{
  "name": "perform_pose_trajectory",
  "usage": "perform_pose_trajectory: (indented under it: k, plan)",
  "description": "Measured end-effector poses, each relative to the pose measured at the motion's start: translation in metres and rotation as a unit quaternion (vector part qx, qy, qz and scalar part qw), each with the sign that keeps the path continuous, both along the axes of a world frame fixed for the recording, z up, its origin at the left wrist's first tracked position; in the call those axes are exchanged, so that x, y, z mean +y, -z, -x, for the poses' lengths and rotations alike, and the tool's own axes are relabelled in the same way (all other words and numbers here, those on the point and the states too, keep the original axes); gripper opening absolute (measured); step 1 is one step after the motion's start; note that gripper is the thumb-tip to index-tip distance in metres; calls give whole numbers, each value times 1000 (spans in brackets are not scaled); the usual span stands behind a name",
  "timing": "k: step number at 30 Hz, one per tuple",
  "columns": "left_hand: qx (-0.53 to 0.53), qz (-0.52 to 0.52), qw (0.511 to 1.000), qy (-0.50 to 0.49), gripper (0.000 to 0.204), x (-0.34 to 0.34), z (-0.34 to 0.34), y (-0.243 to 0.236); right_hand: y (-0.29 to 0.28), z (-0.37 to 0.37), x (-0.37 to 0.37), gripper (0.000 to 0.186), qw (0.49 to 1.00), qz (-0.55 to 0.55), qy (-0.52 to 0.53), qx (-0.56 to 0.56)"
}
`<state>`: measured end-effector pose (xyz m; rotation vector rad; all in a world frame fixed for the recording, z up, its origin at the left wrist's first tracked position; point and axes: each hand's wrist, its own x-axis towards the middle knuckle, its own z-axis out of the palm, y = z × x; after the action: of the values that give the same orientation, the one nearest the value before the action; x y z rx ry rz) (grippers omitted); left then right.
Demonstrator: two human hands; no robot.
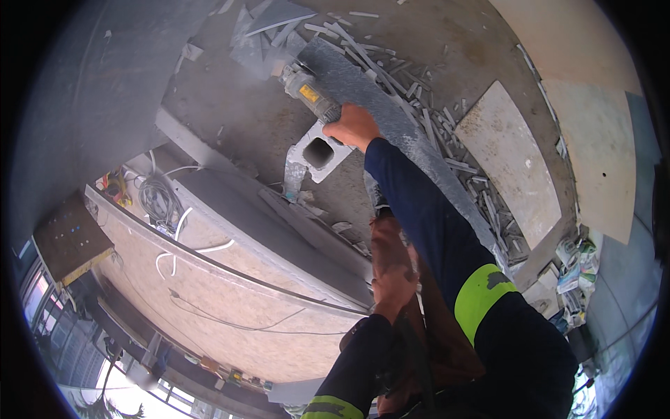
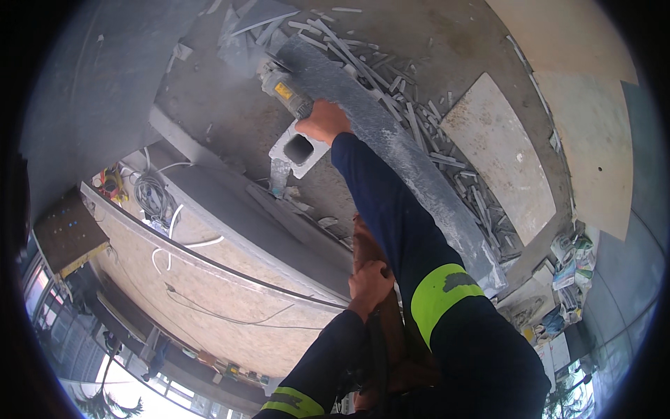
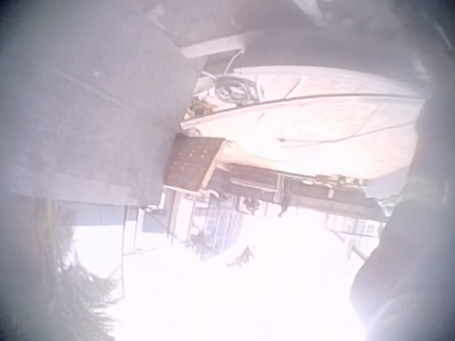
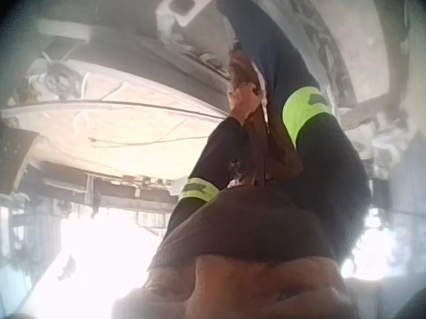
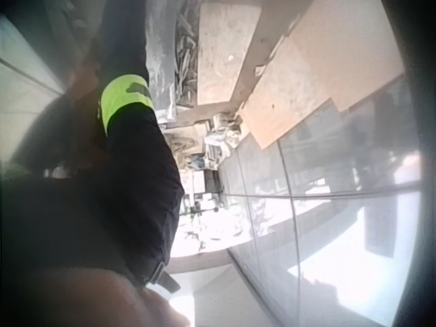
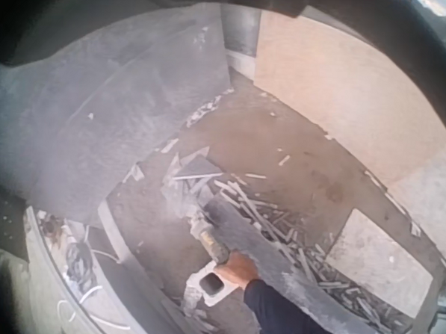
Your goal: The person uses an angle grinder to cut a long gray stone slab resting on cinder blocks. The person holds the tool with both hands and guides it along the slab, producing dust and debris. Another worker briefly moves a curved metal piece nearby.
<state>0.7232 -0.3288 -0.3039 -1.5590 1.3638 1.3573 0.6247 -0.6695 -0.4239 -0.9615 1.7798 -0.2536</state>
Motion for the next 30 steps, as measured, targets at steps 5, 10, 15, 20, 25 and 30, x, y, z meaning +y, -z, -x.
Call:
perform_pose_trajectory:
  k: [5,10,15,20,25,30]
  plan:
    - [7,18,1000,9,33,2,-1,-1,8,1,1,54,1000,4,4,-17]
    - [1,23,1000,2,33,7,-3,2,14,-5,-3,53,1000,29,-2,-3]
    - [5,13,1000,-2,33,2,-1,1,20,-3,-14,56,1000,27,-8,-7]
    - [5,13,1000,2,34,1,-2,0,11,-2,-16,58,999,6,-12,-35]
    - [3,4,1000,-7,33,-1,1,-3,11,-1,-7,58,1000,26,-5,-8]
    - [-1,18,1000,-1,32,0,4,-5,6,1,-2,58,1000,9,2,-9]
